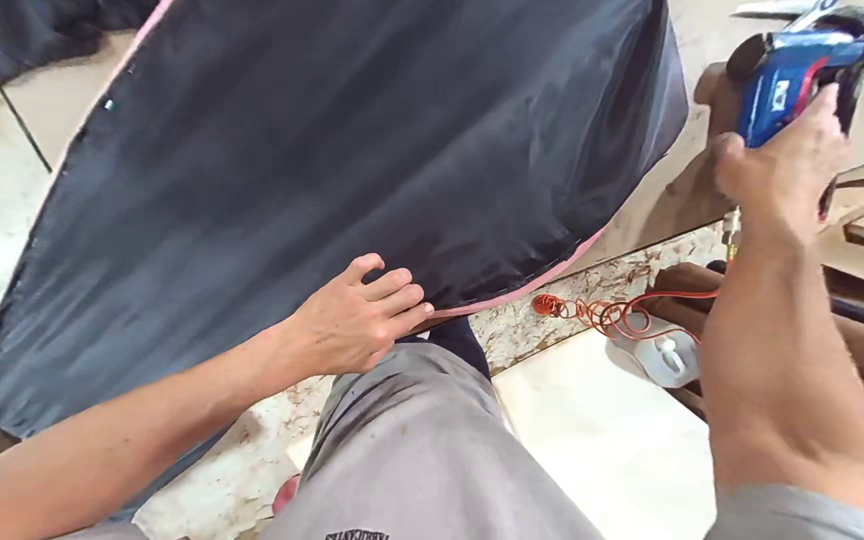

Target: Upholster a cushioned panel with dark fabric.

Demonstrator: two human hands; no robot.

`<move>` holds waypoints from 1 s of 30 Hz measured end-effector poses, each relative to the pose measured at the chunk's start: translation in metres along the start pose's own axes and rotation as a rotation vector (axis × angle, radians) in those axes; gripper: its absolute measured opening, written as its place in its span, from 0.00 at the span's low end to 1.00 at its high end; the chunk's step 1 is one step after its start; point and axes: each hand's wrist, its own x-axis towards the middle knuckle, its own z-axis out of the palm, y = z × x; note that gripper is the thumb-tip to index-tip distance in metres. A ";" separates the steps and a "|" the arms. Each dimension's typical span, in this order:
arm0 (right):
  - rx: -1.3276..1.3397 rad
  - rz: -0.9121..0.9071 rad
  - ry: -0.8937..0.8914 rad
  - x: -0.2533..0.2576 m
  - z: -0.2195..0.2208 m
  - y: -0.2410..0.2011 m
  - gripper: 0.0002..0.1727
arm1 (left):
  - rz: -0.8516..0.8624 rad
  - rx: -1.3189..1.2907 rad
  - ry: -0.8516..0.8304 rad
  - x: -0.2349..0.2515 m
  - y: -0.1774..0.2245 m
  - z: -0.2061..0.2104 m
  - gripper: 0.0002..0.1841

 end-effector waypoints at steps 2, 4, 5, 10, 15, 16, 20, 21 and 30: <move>0.049 0.083 -0.041 0.003 -0.019 0.004 0.43 | 0.021 0.015 0.026 -0.002 -0.001 0.004 0.24; 0.099 0.169 -0.055 -0.031 -0.045 0.007 0.33 | 0.037 0.013 0.074 -0.006 -0.004 0.011 0.23; 0.165 0.173 -0.056 -0.068 -0.055 0.006 0.28 | 0.044 0.003 0.099 -0.008 -0.007 0.015 0.23; 0.722 -0.106 -0.066 -0.311 -0.048 -0.032 0.16 | 0.049 -0.057 0.245 -0.011 -0.012 0.035 0.22; 0.648 -0.015 -0.083 -0.430 -0.021 -0.112 0.15 | 0.021 -0.049 0.327 -0.015 -0.010 0.044 0.21; 0.619 -0.030 -0.092 -0.434 -0.018 -0.120 0.14 | 0.019 -0.056 0.330 -0.015 -0.010 0.045 0.21; 0.535 -0.049 -0.133 -0.435 -0.013 -0.140 0.15 | 0.021 -0.093 0.339 -0.015 -0.013 0.046 0.21; 0.526 -0.038 -0.136 -0.434 -0.013 -0.143 0.15 | 0.019 -0.097 0.342 -0.015 -0.014 0.046 0.21; 0.432 0.060 -0.109 -0.448 -0.017 -0.150 0.15 | -0.009 -0.155 0.356 -0.017 -0.011 0.047 0.19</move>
